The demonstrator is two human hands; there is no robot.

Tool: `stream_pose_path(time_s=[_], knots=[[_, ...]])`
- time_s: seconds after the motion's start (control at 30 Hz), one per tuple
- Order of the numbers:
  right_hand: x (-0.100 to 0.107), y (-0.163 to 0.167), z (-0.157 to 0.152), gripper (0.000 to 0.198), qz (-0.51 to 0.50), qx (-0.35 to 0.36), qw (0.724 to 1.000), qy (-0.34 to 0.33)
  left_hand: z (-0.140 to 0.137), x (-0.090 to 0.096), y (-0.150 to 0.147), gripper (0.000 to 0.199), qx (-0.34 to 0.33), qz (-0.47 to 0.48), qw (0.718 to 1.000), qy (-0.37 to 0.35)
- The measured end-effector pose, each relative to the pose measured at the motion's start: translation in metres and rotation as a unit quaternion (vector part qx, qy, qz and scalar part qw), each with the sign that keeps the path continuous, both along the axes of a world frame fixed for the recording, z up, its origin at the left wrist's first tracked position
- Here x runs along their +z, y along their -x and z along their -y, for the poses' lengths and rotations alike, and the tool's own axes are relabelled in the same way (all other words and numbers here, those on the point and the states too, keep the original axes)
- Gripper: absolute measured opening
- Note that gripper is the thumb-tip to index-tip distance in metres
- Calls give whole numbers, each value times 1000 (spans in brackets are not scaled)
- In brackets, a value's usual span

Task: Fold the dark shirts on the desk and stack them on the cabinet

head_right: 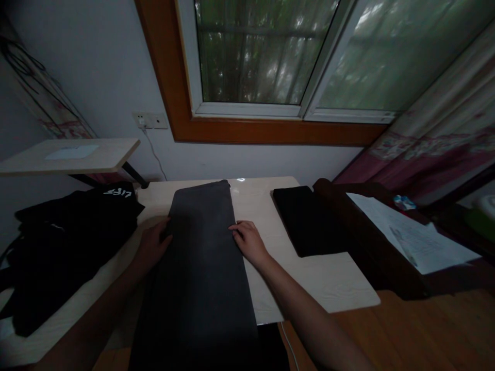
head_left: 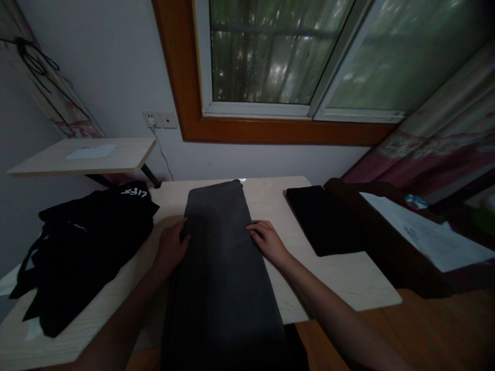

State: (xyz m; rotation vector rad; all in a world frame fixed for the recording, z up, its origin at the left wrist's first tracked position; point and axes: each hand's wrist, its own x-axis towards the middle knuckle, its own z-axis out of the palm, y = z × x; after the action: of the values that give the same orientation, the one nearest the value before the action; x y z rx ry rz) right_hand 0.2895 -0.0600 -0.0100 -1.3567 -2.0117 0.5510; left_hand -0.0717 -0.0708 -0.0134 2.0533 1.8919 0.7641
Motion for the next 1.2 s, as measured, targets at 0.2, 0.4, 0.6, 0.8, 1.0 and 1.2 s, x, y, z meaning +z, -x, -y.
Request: stream_pose_path(time_s=[0.2, 0.4, 0.6, 0.8, 1.0, 1.2], knots=[[-1, 7, -28, 29, 26, -35, 999, -11, -27, 5, -8, 49, -12, -75, 997, -26], [1, 19, -71, 33, 61, -75, 995, 16, -62, 13, -15, 46, 16, -142, 990, -17], [-1, 36, -94, 39, 99, -56, 994, 0, -68, 7, -10, 42, 60, -126, 990, -37], [-7, 36, -103, 39, 98, -58, 993, -6, -73, 5, -3, 40, 69, -105, 992, -28], [0, 31, -123, 40, 121, -97, 988, 11, -102, 5, -5, 41, 57, -69, 996, -21], [5, 35, -144, 42, 136, -126, 982, 26, -133, 5, -5, 42, 54, -14, 998, -14]])
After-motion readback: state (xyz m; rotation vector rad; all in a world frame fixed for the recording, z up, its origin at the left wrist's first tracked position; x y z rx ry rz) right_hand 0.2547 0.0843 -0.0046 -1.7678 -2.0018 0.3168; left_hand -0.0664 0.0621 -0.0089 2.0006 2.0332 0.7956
